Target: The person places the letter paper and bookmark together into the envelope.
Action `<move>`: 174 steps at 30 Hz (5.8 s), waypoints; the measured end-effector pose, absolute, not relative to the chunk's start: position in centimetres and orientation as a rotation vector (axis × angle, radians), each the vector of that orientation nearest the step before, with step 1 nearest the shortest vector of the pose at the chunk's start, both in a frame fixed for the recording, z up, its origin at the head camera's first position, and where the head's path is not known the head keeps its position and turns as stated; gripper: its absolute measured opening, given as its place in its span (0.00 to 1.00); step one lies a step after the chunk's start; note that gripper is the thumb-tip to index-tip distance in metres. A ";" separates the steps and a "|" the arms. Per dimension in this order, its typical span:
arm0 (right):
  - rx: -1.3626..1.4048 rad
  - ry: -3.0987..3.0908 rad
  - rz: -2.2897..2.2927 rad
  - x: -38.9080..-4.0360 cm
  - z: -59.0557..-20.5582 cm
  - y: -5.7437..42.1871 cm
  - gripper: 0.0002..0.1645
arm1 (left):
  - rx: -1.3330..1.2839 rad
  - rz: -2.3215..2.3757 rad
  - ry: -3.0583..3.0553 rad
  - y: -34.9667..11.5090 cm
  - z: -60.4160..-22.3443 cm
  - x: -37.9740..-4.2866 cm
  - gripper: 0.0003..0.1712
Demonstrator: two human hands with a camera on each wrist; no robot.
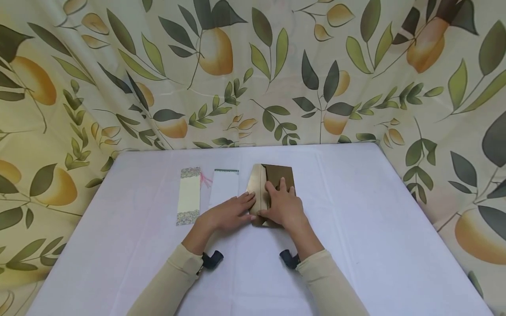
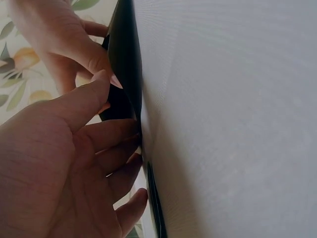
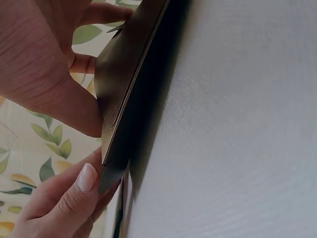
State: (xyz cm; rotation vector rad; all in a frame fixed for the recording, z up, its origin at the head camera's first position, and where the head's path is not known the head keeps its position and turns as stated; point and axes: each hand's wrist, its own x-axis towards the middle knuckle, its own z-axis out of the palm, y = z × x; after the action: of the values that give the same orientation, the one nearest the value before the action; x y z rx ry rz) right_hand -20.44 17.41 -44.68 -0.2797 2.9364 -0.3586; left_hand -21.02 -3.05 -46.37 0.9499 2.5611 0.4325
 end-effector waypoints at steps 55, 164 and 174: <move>-0.270 2.945 -0.328 -20.4 -44.4 16.8 0.51 | 0.302 0.653 2.951 -8.7 -46.3 -23.4 0.34; -0.241 2.861 -0.482 -19.9 -44.0 16.9 0.46 | 0.408 1.438 2.576 -6.0 -46.8 -23.5 0.23; -0.243 2.873 -0.469 -19.9 -44.0 16.7 0.50 | 0.485 1.395 2.640 -4.9 -46.9 -23.5 0.21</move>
State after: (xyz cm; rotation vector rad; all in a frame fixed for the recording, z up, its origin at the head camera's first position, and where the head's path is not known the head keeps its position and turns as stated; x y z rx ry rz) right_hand -19.89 16.69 -43.96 -0.2425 2.8729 -0.4694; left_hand -23.48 -4.93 -46.85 0.4847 2.6398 1.3946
